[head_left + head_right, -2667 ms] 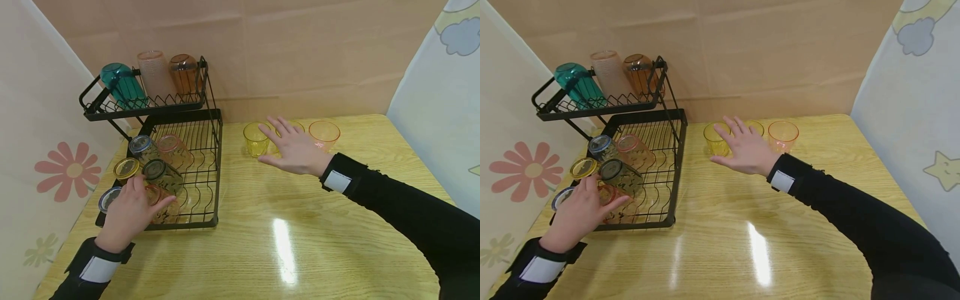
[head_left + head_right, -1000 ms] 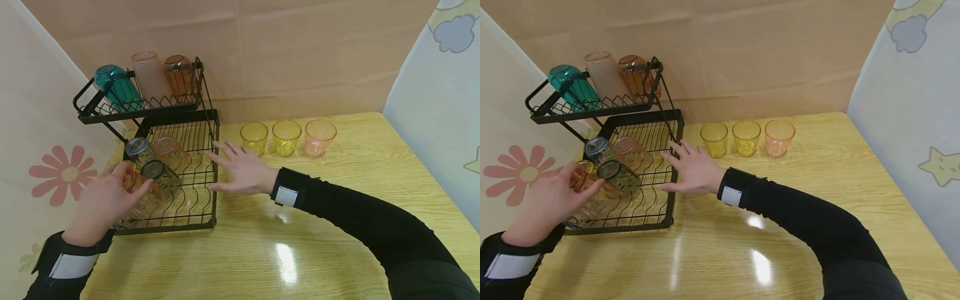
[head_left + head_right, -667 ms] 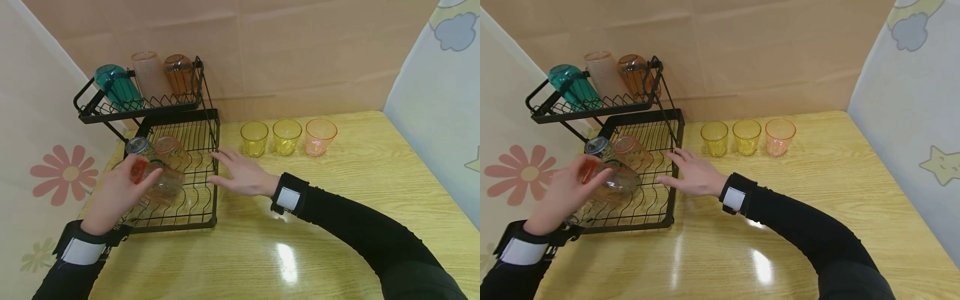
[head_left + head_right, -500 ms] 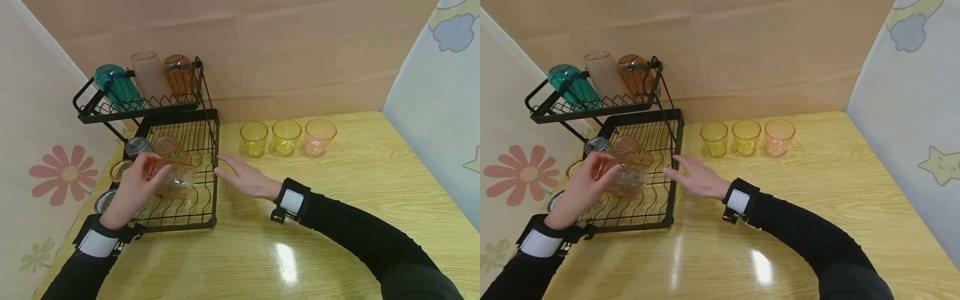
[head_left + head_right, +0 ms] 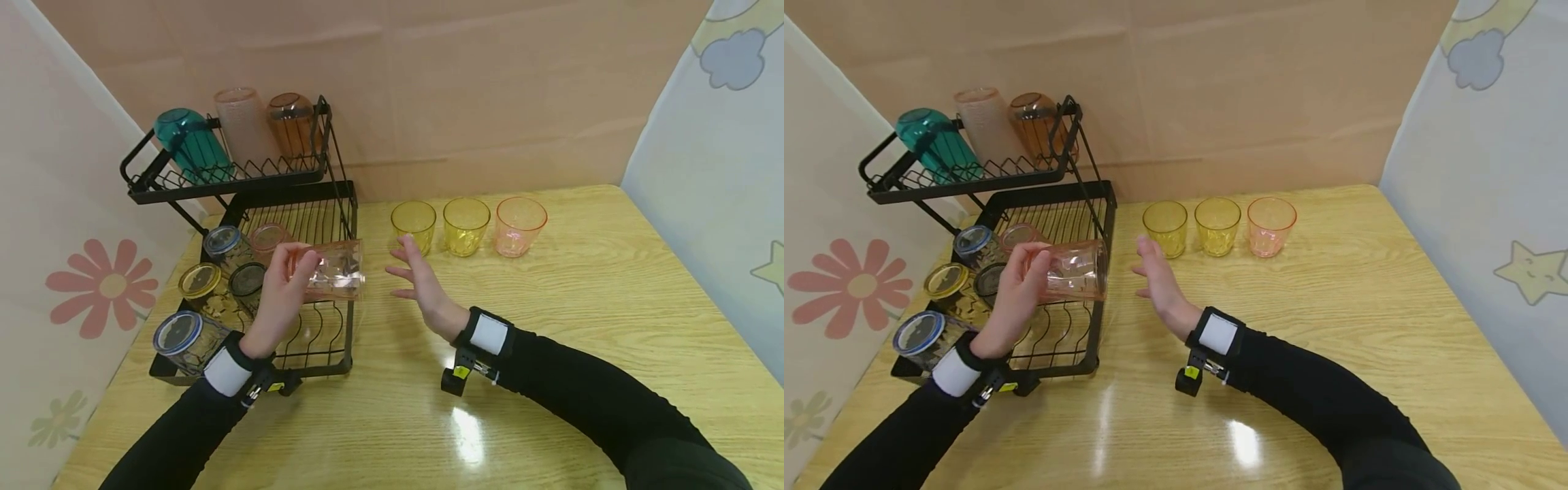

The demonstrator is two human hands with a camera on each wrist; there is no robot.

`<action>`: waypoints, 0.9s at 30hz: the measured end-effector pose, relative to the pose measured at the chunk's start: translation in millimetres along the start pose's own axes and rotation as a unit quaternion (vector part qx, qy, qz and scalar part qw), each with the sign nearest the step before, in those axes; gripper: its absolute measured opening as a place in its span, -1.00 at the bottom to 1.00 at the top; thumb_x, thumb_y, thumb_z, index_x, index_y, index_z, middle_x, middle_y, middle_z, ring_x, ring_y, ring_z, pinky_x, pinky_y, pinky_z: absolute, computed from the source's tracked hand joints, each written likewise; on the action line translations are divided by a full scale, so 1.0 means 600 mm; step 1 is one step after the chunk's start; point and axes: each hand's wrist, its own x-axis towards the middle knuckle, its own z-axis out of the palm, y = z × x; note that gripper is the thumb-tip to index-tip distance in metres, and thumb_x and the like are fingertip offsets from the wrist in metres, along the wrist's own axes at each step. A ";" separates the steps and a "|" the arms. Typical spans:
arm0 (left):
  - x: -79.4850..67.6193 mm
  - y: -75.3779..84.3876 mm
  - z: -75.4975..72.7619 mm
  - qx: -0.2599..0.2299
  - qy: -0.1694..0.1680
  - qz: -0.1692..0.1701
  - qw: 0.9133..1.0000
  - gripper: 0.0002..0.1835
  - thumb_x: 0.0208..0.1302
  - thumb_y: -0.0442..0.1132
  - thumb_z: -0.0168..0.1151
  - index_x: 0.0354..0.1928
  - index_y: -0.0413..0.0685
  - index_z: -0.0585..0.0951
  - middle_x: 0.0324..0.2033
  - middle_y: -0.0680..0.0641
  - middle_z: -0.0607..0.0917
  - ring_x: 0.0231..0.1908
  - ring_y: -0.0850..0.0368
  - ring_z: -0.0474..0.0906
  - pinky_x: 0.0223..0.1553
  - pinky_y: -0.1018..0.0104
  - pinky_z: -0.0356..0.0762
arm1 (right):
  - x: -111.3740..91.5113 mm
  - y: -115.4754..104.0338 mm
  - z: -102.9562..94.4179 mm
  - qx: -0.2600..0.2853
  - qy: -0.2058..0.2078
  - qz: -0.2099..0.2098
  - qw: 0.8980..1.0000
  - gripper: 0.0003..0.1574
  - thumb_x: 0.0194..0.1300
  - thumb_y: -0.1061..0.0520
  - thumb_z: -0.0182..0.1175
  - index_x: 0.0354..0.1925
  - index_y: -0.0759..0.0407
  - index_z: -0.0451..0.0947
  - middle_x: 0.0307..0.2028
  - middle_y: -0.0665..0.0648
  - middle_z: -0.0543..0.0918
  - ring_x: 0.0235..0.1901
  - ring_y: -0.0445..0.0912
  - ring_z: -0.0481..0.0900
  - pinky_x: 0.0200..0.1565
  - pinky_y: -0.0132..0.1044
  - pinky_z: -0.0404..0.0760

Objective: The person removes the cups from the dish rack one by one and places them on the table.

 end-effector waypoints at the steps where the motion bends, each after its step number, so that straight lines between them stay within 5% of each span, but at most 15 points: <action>1: 0.002 0.000 0.009 -0.025 0.000 -0.007 1.000 -0.78 0.53 -0.26 -0.06 0.06 -0.26 0.34 -0.19 -0.02 0.52 -0.11 0.18 0.49 -0.08 0.38 0.45 | -0.001 -0.002 0.000 0.008 0.009 0.003 1.000 -0.11 0.48 -0.34 -0.48 0.52 0.17 -0.15 0.45 0.29 0.08 0.33 0.22 0.24 0.15 0.19 0.36; 7: 0.012 0.011 0.065 -0.110 -0.003 -0.051 0.993 -0.80 0.55 -0.17 -0.11 0.04 -0.13 0.30 -0.20 -0.05 0.55 -0.22 0.20 0.55 -0.41 0.33 0.63 | -0.003 -0.012 0.003 0.052 0.032 0.015 0.998 -0.05 0.45 -0.40 -0.49 0.53 0.14 -0.23 0.47 0.27 0.02 0.35 0.23 0.19 0.17 0.22 0.32; 13: 0.013 0.022 0.110 -0.107 -0.012 -0.040 0.993 -0.75 0.50 -0.29 -0.02 0.08 -0.23 0.24 -0.08 -0.23 0.51 -0.09 0.05 0.52 -0.08 0.31 0.51 | -0.007 -0.019 -0.003 0.034 0.038 -0.001 0.999 -0.04 0.44 -0.40 -0.54 0.53 0.13 -0.31 0.49 0.27 -0.07 0.42 0.21 -0.01 0.25 0.26 0.15; 17: 0.011 0.019 0.129 -0.096 -0.017 -0.031 0.995 -0.69 0.48 -0.29 0.04 0.11 -0.25 0.23 -0.04 -0.24 0.48 -0.08 -0.02 0.47 -0.17 0.31 0.42 | -0.009 -0.017 -0.010 0.001 0.050 -0.012 0.999 -0.02 0.42 -0.43 -0.54 0.54 0.12 -0.26 0.48 0.23 -0.08 0.46 0.11 -0.16 0.34 0.20 -0.10; 22: 0.011 0.009 0.150 -0.110 -0.018 -0.029 0.993 -0.68 0.46 -0.28 0.07 0.09 -0.21 0.22 -0.14 -0.15 0.47 -0.30 0.09 0.38 -0.39 0.39 0.32 | -0.006 -0.014 -0.019 0.001 0.082 -0.028 0.996 -0.24 0.48 -0.33 -0.38 0.15 0.23 0.34 0.03 0.22 0.42 0.07 0.15 0.37 0.15 0.05 0.19; 24: 0.011 0.008 0.159 -0.115 -0.018 -0.028 0.993 -0.68 0.45 -0.28 0.09 0.08 -0.20 0.21 -0.15 -0.14 0.46 -0.31 0.12 0.38 -0.39 0.40 0.33 | -0.006 -0.012 -0.025 0.005 0.100 -0.040 0.994 -0.32 0.50 -0.28 -0.30 -0.04 0.25 0.43 -0.18 0.17 0.48 -0.13 0.13 0.47 0.06 -0.01 0.24; 27: 0.010 0.008 0.172 -0.121 -0.022 -0.026 0.992 -0.66 0.44 -0.30 0.10 0.09 -0.22 0.20 -0.15 -0.13 0.46 -0.34 0.14 0.36 -0.40 0.40 0.31 | -0.008 -0.008 -0.035 0.009 0.117 -0.046 0.992 -0.38 0.51 -0.23 -0.24 -0.08 0.23 0.49 -0.24 0.12 0.54 -0.28 0.04 0.56 0.07 0.03 0.26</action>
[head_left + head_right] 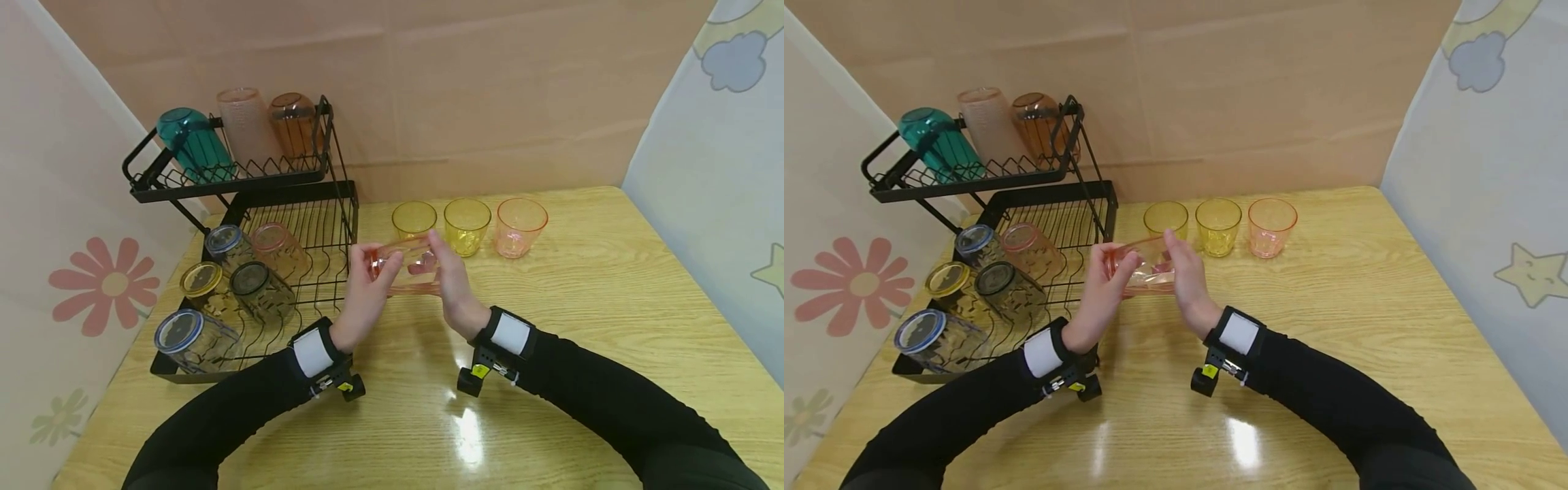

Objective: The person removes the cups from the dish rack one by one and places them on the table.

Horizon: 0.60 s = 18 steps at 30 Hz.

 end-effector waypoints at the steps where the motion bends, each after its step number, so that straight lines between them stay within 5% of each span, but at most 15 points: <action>1: 0.000 0.000 0.004 -0.001 -0.003 0.000 1.000 -0.65 0.44 -0.30 0.10 0.09 -0.22 0.20 -0.14 -0.14 0.46 -0.33 0.16 0.35 -0.38 0.40 0.31 | 0.000 0.002 -0.004 -0.003 0.005 -0.002 1.000 -0.39 0.51 -0.22 -0.23 -0.09 0.22 0.51 -0.25 0.11 0.55 -0.31 0.02 0.57 0.07 0.02 0.25; 5: 0.002 0.000 0.012 0.014 -0.035 -0.007 0.999 -0.63 0.44 -0.30 0.11 0.10 -0.23 0.19 -0.07 -0.18 0.45 -0.24 0.15 0.41 -0.29 0.35 0.38 | -0.001 0.005 -0.021 -0.007 0.015 -0.013 1.000 -0.45 0.51 -0.16 -0.21 -0.15 0.22 0.52 -0.22 0.12 0.57 -0.37 -0.04 0.58 -0.06 -0.08 0.41; 9: 0.007 0.009 0.002 0.096 -0.109 -0.027 0.989 -0.60 0.43 -0.23 0.14 0.10 -0.19 0.19 -0.08 -0.19 0.43 -0.27 0.02 0.50 -0.28 0.22 0.50 | 0.000 0.006 -0.045 -0.048 0.002 -0.035 0.998 -0.47 0.49 -0.13 -0.18 -0.13 0.26 0.51 -0.19 0.14 0.55 -0.30 -0.05 0.56 -0.24 -0.18 0.52; 13: 0.013 0.024 -0.023 0.215 -0.195 -0.043 0.956 -0.50 0.40 -0.10 0.19 0.19 -0.14 0.22 0.00 -0.15 0.43 -0.15 -0.06 0.57 -0.22 0.17 0.58 | 0.000 0.001 -0.075 -0.117 -0.030 -0.055 0.991 -0.43 0.48 -0.12 -0.17 0.05 0.33 0.43 -0.07 0.21 0.51 -0.21 -0.05 0.49 -0.33 -0.21 0.59; 18: 0.014 0.040 -0.057 0.312 -0.262 -0.037 0.913 -0.46 0.37 0.04 0.20 0.22 -0.08 0.32 0.17 -0.08 0.46 0.06 0.00 0.52 -0.07 0.17 0.56 | 0.009 0.002 -0.120 -0.190 -0.047 -0.098 0.976 -0.45 0.50 -0.01 -0.12 0.20 0.38 0.32 0.03 0.32 0.45 -0.05 0.09 0.45 -0.06 -0.15 0.49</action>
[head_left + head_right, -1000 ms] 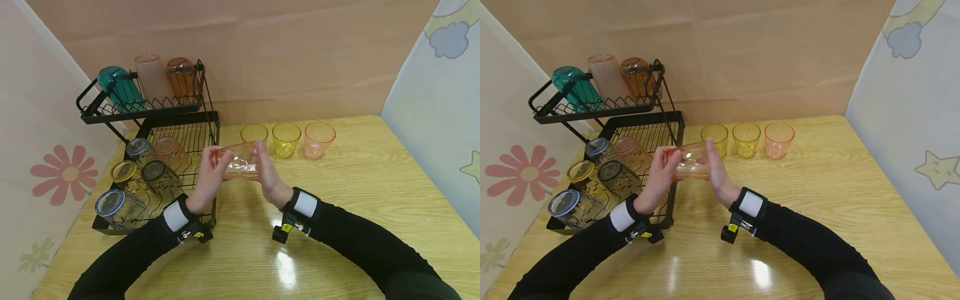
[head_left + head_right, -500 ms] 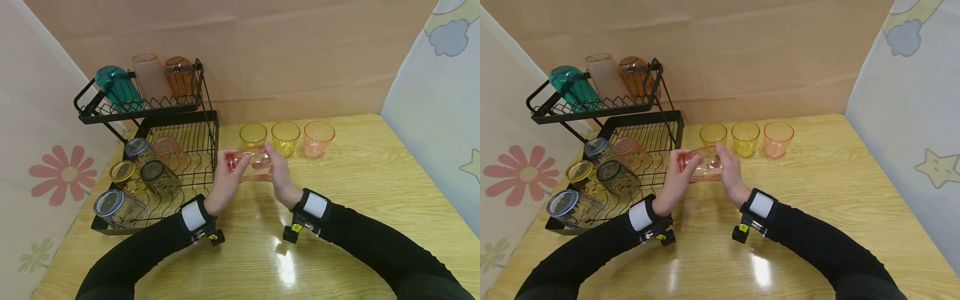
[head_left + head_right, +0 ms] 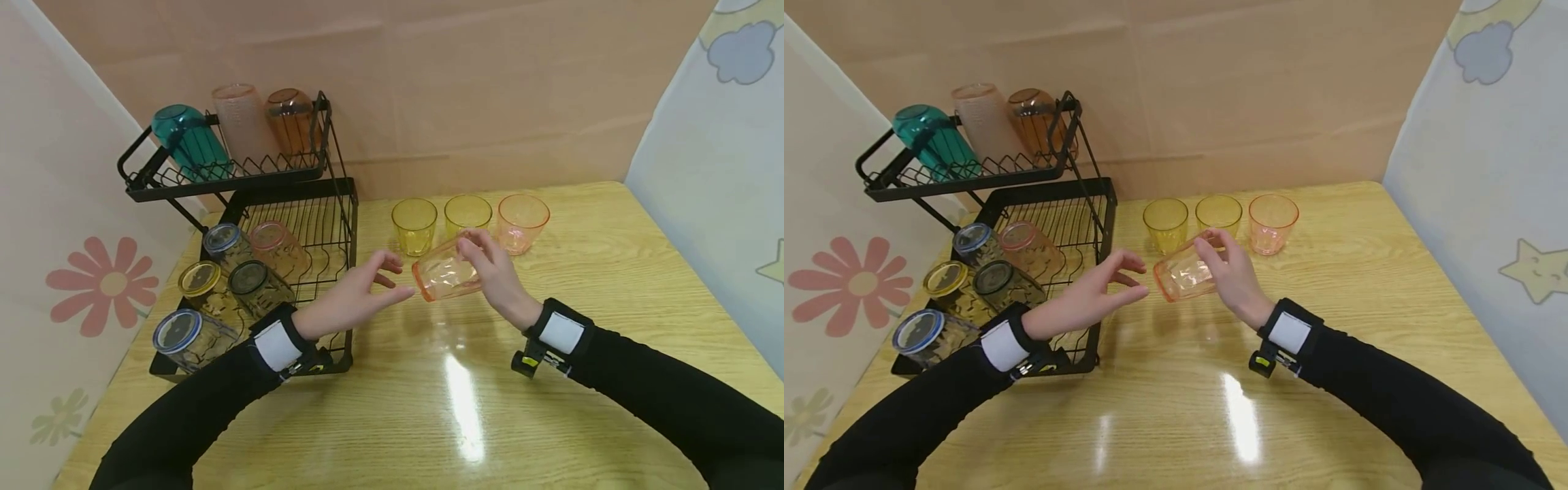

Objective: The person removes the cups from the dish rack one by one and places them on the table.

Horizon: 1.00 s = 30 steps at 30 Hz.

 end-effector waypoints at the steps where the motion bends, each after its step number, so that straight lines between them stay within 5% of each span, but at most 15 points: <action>1: -0.004 -0.002 -0.005 0.019 -0.006 0.003 1.000 -0.47 0.36 0.06 0.20 0.21 -0.05 0.35 0.17 -0.08 0.47 0.06 0.01 0.52 -0.06 0.15 0.56 | 0.000 0.003 -0.008 -0.020 0.000 -0.008 1.000 -0.45 0.50 -0.01 -0.10 0.22 0.38 0.32 0.04 0.32 0.44 -0.03 0.11 0.44 -0.01 -0.13 0.44; 14: -0.056 -0.036 -0.045 0.177 -0.002 0.005 0.984 -0.37 0.30 0.20 0.19 0.25 -0.04 0.40 0.12 -0.09 0.56 0.01 -0.01 0.56 -0.19 0.14 0.57 | 0.001 0.032 -0.101 -0.236 -0.001 -0.078 0.969 -0.41 0.41 -0.03 0.09 0.24 0.31 0.35 0.00 0.31 0.48 -0.07 0.18 0.48 -0.10 0.13 0.40; 20: -0.078 -0.053 -0.063 0.214 0.017 -0.002 0.977 -0.34 0.28 0.21 0.21 0.24 -0.06 0.39 0.05 -0.18 0.59 -0.17 -0.04 0.64 -0.44 0.20 0.55 | -0.002 0.035 -0.138 -0.326 -0.019 -0.088 0.941 -0.39 0.36 -0.07 0.16 0.22 0.26 0.39 -0.01 0.25 0.49 -0.10 0.16 0.53 -0.21 0.09 0.45; 24: -0.091 -0.064 -0.075 0.250 0.031 -0.005 0.968 -0.30 0.28 0.23 0.20 0.27 -0.09 0.39 0.08 -0.16 0.59 -0.06 -0.06 0.61 -0.25 0.08 0.60 | 0.001 0.036 -0.170 -0.388 -0.042 -0.081 0.917 -0.36 0.34 -0.12 0.17 0.19 0.28 0.40 -0.06 0.26 0.48 -0.11 0.16 0.53 -0.29 0.07 0.48; 30: -0.114 -0.072 -0.096 0.247 0.051 -0.017 0.967 -0.28 0.28 0.24 0.19 0.29 -0.11 0.39 0.15 -0.16 0.55 0.04 -0.10 0.56 -0.06 -0.05 0.53 | 0.008 0.041 -0.217 -0.467 -0.071 -0.054 0.880 -0.31 0.30 -0.21 0.18 0.17 0.26 0.42 -0.04 0.29 0.48 -0.18 0.14 0.55 -0.41 -0.02 0.51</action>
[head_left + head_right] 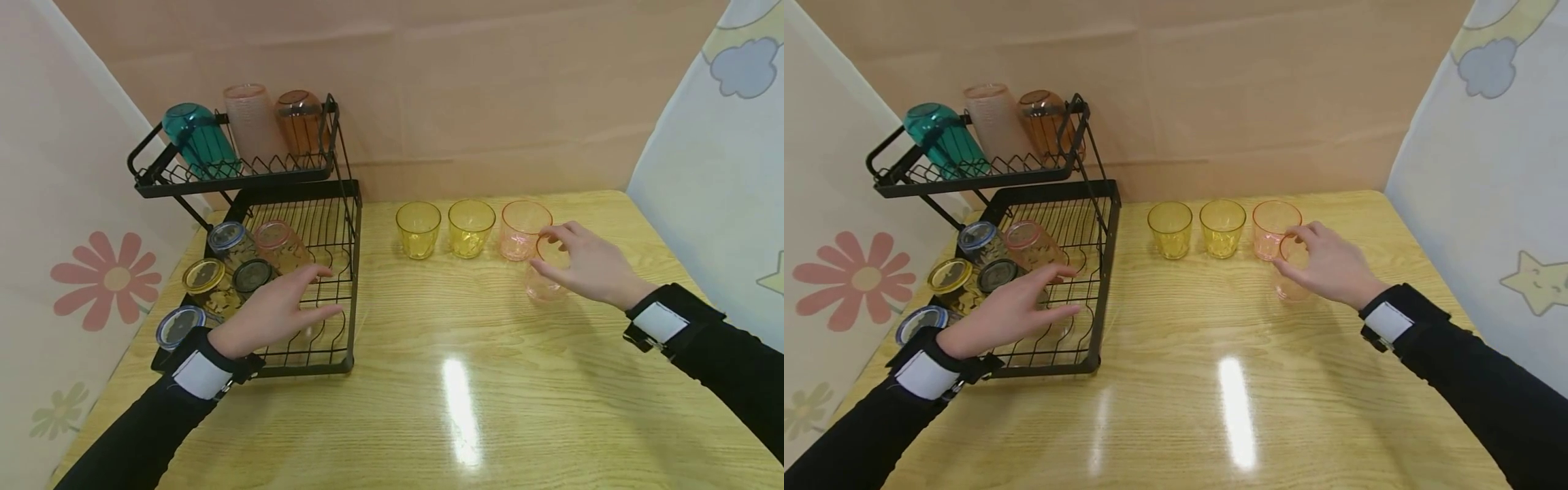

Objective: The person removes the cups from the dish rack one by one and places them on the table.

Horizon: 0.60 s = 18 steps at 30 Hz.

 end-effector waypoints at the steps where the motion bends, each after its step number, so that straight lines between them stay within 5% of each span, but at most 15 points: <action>1: -0.003 -0.002 -0.003 -0.002 0.001 -0.003 1.000 -0.28 0.28 0.23 0.20 0.29 -0.11 0.39 0.16 -0.16 0.54 0.05 -0.11 0.54 -0.04 -0.07 0.52 | 0.000 0.007 -0.002 -0.009 -0.004 0.002 1.000 -0.30 0.29 -0.21 0.19 0.17 0.26 0.42 -0.03 0.29 0.48 -0.22 0.13 0.56 -0.44 -0.06 0.51; 6: -0.017 -0.012 -0.018 0.001 0.017 -0.018 1.000 -0.27 0.29 0.21 0.20 0.30 -0.14 0.37 0.21 -0.19 0.48 0.16 -0.18 0.45 0.06 -0.14 0.44 | 0.005 0.038 -0.015 -0.037 -0.014 0.008 0.999 -0.24 0.28 -0.23 0.20 0.18 0.31 0.41 -0.02 0.34 0.48 -0.34 0.13 0.56 -0.48 -0.10 0.48; 18: -0.039 -0.033 -0.057 0.055 0.080 -0.039 0.995 -0.24 0.28 0.18 0.23 0.31 -0.23 0.33 0.22 -0.31 0.44 0.18 -0.33 0.36 0.05 -0.26 0.38 | 0.034 0.100 -0.030 -0.055 -0.029 0.047 0.997 -0.15 0.33 -0.29 0.10 0.21 0.38 0.33 0.03 0.43 0.40 -0.18 0.26 0.50 -0.28 0.10 0.48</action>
